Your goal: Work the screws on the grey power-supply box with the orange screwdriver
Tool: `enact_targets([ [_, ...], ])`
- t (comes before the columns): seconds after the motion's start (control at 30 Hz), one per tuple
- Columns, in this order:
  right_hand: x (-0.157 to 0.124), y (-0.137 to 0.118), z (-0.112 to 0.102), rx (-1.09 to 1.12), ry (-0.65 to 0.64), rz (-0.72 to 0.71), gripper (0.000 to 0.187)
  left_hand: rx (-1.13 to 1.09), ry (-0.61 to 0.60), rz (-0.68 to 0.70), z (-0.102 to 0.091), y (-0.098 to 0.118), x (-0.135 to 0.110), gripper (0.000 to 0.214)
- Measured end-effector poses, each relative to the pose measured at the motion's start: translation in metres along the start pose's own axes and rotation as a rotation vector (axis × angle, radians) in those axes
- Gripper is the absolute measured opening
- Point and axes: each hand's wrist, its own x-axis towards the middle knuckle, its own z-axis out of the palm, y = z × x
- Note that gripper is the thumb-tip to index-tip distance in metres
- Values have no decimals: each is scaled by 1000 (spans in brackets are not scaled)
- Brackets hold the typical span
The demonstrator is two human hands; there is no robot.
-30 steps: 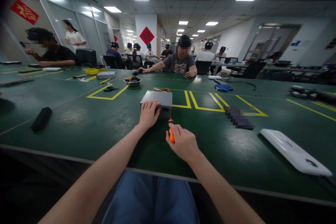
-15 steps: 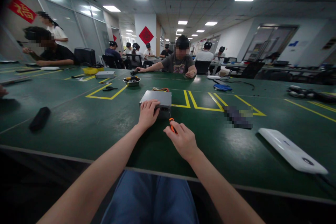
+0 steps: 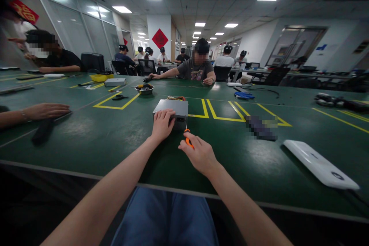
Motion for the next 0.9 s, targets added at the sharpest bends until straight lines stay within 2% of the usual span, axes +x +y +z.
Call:
enact_targets([
  [0.17, 0, -4, 0, 122, -35, 43, 20, 1, 1, 5, 1, 0, 0, 25],
  [0.33, 1, -1, 6, -13, 38, -19, 21, 2, 3, 2, 1, 0, 0, 25],
  [0.47, 0, 3, 8, 38, 138, -9, 24, -1, 9, 0, 1, 0, 0, 25],
  [0.7, 2, -1, 3, 98, 11, -25, 31, 5, 5, 7, 1, 0, 0, 25],
  [0.9, 0, 2, 6, 119, 96, -16, 26, 6, 9, 6, 1, -1, -1, 25],
])
